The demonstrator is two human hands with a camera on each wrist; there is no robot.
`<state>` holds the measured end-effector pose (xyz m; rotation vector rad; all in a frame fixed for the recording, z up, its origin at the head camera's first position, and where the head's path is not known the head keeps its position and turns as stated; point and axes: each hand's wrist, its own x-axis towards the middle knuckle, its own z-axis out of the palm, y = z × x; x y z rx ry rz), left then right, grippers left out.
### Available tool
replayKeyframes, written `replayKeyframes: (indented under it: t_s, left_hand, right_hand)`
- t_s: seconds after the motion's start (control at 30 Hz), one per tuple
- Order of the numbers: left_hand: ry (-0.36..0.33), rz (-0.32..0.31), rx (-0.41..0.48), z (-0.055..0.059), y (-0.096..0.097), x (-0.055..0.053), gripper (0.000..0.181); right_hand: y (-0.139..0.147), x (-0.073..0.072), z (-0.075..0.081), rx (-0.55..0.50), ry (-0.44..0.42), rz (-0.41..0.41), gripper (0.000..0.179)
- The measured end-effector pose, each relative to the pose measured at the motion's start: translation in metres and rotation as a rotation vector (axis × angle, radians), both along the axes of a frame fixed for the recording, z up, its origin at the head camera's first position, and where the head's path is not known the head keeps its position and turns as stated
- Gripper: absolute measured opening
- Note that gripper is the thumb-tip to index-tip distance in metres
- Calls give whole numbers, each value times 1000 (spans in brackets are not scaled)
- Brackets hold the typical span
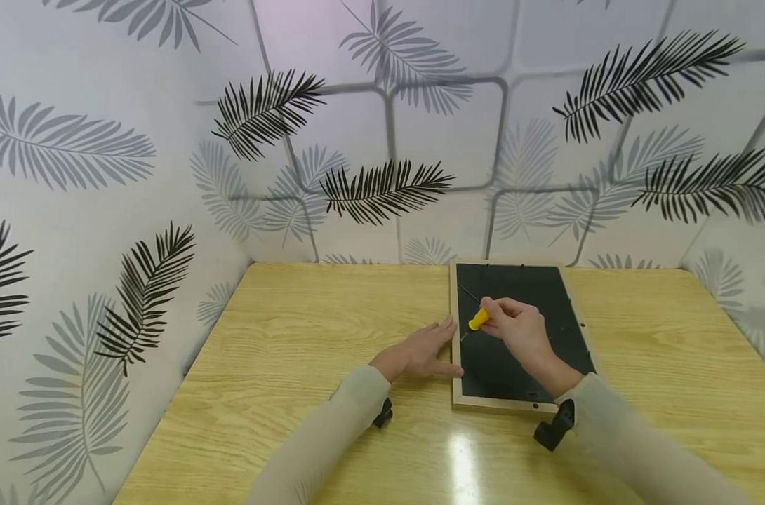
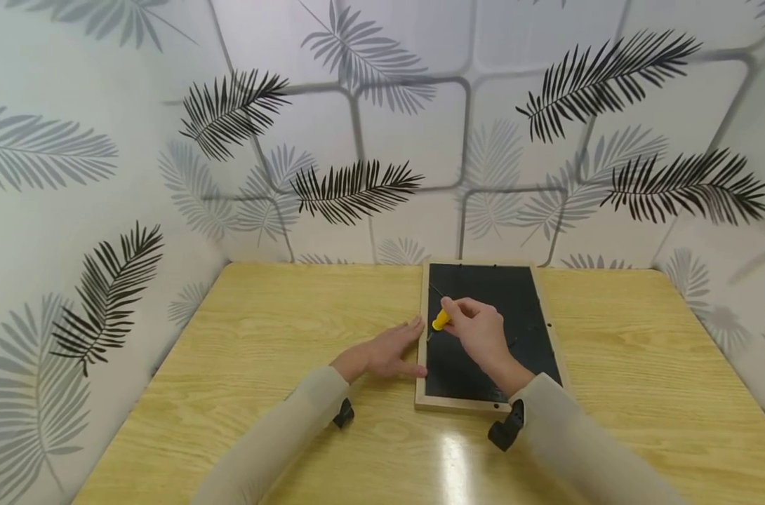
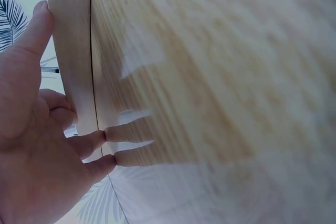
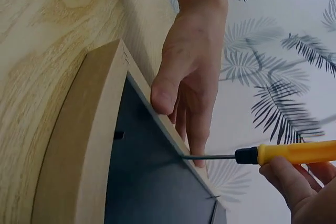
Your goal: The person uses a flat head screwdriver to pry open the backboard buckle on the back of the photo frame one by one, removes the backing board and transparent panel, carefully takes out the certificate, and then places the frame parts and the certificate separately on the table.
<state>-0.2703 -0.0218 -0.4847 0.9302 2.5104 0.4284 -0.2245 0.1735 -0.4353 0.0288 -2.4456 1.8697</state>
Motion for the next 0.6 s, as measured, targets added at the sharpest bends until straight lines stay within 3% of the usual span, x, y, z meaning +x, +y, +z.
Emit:
replayKeyframes:
  t_s: [0.13,0.23,0.4,0.5,0.6]
  left_hand:
    - [5,4,-8,-1,-1,-1,98]
    - [8,4,-16,-1,-2,-1,98]
    - [12,3,-2,-2,-3,-2,98]
    - [8,-5,14,-2,-2,-2,98]
    - [1,-10,19,-2,-1,-3,99]
  right_hand:
    - [14,-5,-6,-168,-54,7,55]
    - [18,-6,-9,-222,-59,18,50]
    - [5,-7,-8,-75,3,62,56]
    - [-4,-8,-5,35,34,42,59]
    - [-12,-10,-2,73,29,14,60]
